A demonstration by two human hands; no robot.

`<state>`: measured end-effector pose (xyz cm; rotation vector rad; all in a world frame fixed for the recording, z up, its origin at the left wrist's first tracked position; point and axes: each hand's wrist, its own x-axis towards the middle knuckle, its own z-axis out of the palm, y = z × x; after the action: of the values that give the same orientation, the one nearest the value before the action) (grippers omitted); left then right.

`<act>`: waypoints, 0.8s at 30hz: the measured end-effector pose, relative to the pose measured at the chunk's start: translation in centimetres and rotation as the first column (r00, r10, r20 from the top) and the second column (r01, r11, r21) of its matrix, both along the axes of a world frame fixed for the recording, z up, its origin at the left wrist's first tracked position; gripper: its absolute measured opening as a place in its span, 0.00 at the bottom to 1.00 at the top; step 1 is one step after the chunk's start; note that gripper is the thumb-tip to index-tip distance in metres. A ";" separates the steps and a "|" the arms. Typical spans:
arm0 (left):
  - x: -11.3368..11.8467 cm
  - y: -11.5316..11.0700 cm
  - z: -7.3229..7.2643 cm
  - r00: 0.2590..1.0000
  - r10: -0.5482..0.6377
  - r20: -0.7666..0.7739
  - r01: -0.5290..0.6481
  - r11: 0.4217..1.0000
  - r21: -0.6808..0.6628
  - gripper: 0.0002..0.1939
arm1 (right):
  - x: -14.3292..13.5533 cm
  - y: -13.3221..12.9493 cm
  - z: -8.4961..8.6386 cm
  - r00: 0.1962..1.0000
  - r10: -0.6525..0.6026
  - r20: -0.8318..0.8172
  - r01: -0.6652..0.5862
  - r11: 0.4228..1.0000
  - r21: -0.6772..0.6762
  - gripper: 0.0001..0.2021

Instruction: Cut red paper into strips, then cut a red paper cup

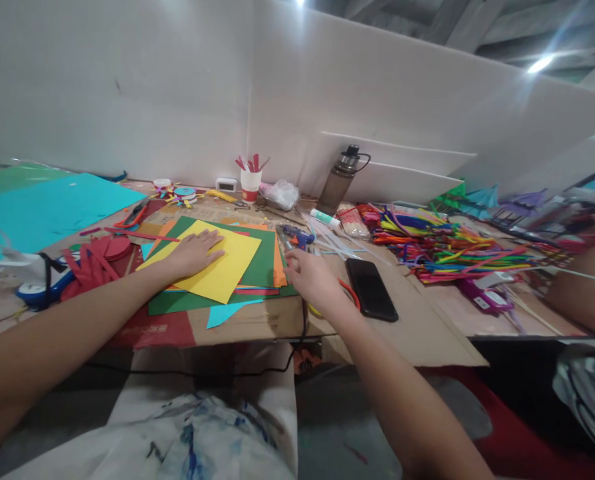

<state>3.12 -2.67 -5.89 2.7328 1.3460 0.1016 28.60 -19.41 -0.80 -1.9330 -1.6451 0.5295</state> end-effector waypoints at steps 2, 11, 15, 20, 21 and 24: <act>0.1 -0.2 -0.2 1.000 -0.005 -0.001 0.005 1.000 -0.006 0.33 | -0.2 0.3 1.2 0.965 -0.028 0.261 -0.010 0.990 0.144 0.12; 0.4 -1.2 -0.8 0.964 0.156 0.216 -0.154 0.988 -0.027 0.24 | -11.0 9.3 -2.5 0.890 0.265 0.370 -0.393 0.857 0.332 0.28; -1.2 0.7 -0.3 0.850 0.231 0.472 -0.274 0.962 0.022 0.24 | -12.3 10.5 -6.5 0.819 0.385 0.426 -0.461 0.883 0.090 0.34; -2.3 1.4 -1.4 0.953 0.207 0.221 -0.232 0.968 0.095 0.27 | -12.2 10.1 -7.0 0.794 0.415 0.444 -0.486 0.872 0.054 0.38; -2.2 1.3 -1.7 0.963 0.215 0.164 -0.229 0.971 0.072 0.27 | -12.2 10.1 -6.9 0.788 0.424 0.446 -0.492 0.869 0.044 0.38; -1.9 0.5 -2.3 0.965 0.239 0.109 -0.246 0.967 0.062 0.28 | -11.8 10.5 -6.7 0.755 0.473 0.454 -0.530 0.848 -0.001 0.39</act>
<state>1.24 -2.21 -8.19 2.5677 1.6730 0.3089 16.79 -8.91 -7.54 -1.5689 -2.4602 0.1655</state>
